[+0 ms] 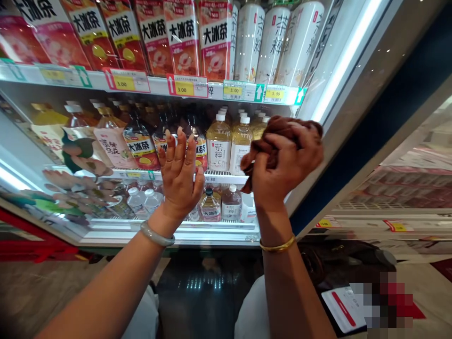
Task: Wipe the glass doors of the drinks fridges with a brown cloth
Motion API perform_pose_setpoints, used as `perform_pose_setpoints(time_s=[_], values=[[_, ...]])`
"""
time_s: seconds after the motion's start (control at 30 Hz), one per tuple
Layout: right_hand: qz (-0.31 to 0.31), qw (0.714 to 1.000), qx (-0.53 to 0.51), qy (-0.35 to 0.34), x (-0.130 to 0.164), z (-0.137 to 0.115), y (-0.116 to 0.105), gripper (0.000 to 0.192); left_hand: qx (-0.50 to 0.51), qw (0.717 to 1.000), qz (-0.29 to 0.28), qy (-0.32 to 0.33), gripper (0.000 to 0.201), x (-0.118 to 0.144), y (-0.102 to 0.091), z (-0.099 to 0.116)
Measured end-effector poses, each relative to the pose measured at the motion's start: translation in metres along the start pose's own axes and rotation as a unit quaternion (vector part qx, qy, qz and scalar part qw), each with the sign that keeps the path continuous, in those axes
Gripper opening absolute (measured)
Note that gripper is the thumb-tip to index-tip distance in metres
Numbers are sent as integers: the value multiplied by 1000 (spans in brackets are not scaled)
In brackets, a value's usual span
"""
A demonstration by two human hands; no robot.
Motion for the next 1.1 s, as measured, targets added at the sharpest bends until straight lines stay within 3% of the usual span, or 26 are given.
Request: perform_pose_setpoints(time_s=[0.13, 0.23, 0.3, 0.43, 0.5, 0.57, 0.7, 0.8, 0.9, 1.03, 1.1], values=[[-87, 991, -65, -79, 26, -71, 19, 16, 3, 1000, 5, -3, 78, 0, 2, -1], [-127, 980, -85, -130, 35, -96, 24, 13, -2, 1000, 7, 1, 76, 0, 2, 0], [-115, 982, -74, -127, 27, -81, 20, 12, -5, 1000, 7, 0, 77, 0, 1, -1], [-33, 998, -14, -59, 3, -26, 4, 19, 5, 1000, -2, -4, 80, 1, 0, -1], [-11, 999, 5, -39, 1, -19, 2, 21, 11, 1000, -6, -6, 81, 1, 1, -1], [-19, 999, -4, -45, 8, -33, 7, 20, 13, 1000, -8, -9, 80, 2, 2, -2], [-82, 987, -78, -113, 37, -87, 23, 16, 14, 1000, -2, 0, 76, 2, 2, -3], [-115, 976, -119, -143, 42, -97, 26, 15, 11, 1000, -2, 13, 76, 1, 0, -3], [-103, 981, -105, -124, 24, -67, 20, 17, 7, 1000, -6, 15, 80, 2, -1, -3], [-9, 999, -43, -31, -2, -16, 4, 29, 5, 1000, -1, 13, 84, 3, -2, 0], [12, 999, -34, 4, -3, -12, 2, 32, -5, 1000, 3, 8, 84, 3, -2, 2]])
Point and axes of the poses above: each hand's wrist, its own x-axis away from the middle knuckle, its own y-axis out of the palm, z = x × y, the point moved 7 cm from there along -x, towards the middle knuckle, and after that the axes turned 3 degrees about -z, right-handed, at the moved point
